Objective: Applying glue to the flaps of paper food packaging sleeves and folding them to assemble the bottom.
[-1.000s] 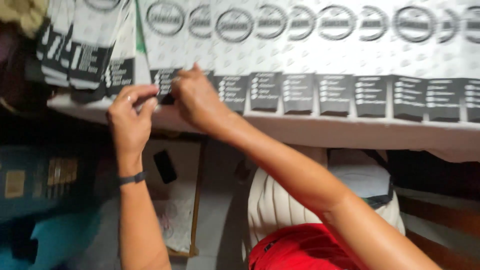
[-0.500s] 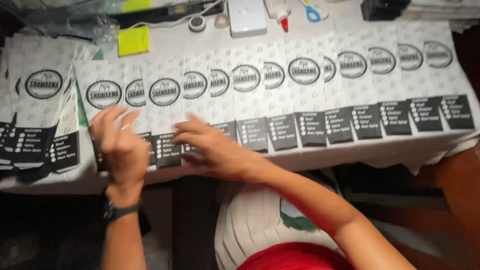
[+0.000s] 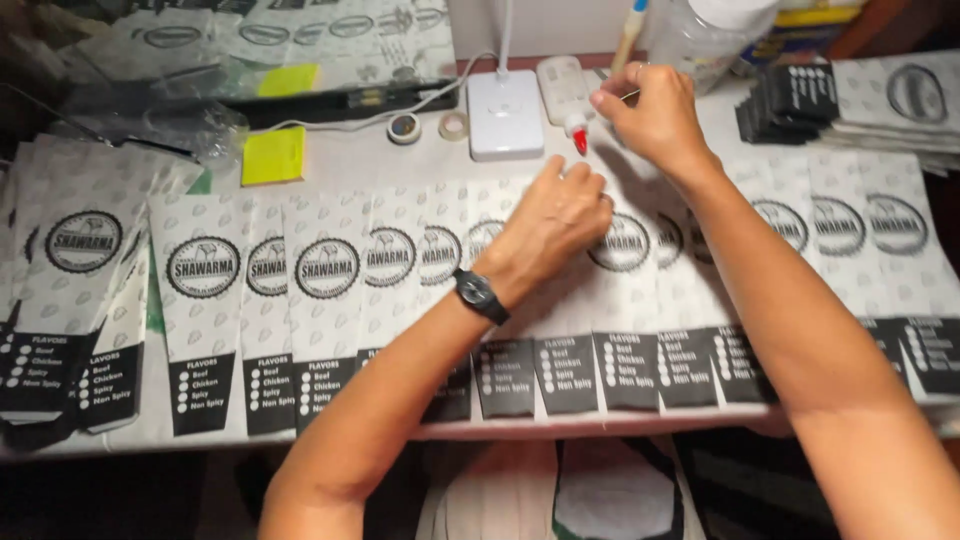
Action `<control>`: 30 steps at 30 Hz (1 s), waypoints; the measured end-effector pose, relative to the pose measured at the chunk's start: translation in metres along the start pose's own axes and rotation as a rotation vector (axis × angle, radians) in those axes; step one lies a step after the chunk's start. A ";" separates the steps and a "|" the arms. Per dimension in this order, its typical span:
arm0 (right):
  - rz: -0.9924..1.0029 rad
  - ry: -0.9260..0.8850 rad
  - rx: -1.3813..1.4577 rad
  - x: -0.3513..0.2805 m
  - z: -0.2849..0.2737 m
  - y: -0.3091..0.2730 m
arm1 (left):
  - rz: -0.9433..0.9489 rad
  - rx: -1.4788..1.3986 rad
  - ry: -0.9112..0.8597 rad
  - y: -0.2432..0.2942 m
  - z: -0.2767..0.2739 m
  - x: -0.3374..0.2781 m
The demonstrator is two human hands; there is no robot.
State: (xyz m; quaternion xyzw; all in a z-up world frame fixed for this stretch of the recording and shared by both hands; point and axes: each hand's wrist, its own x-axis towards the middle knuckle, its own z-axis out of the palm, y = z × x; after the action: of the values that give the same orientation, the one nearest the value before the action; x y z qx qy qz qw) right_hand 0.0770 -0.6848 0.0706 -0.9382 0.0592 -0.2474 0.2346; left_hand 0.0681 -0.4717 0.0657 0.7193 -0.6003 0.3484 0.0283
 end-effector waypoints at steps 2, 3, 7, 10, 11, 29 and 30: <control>0.283 -0.069 -0.018 0.027 0.017 -0.005 | 0.015 -0.050 -0.142 -0.003 -0.001 0.007; 0.278 -0.078 -0.015 0.037 0.021 -0.008 | 0.006 -0.049 -0.148 -0.004 0.002 0.010; 0.649 -0.250 0.079 0.062 0.038 -0.022 | 0.004 0.028 -0.147 -0.005 0.015 0.013; 0.786 -0.215 0.371 0.057 0.043 -0.014 | 0.006 -0.035 -0.076 0.001 0.025 0.011; 0.795 -0.175 0.522 0.053 0.044 -0.009 | 0.019 -0.050 -0.067 0.004 0.028 0.011; 0.659 0.077 0.900 -0.196 -0.200 0.026 | 0.086 -0.129 0.091 0.088 0.002 0.047; 0.662 0.091 0.893 -0.218 -0.209 0.042 | 0.096 -0.136 0.100 0.096 -0.001 0.052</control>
State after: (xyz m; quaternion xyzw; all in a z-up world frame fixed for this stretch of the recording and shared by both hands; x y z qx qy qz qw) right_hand -0.2151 -0.7582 0.1158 -0.6674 0.2504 -0.2016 0.6718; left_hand -0.0154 -0.5415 0.0577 0.6679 -0.6540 0.3435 0.0902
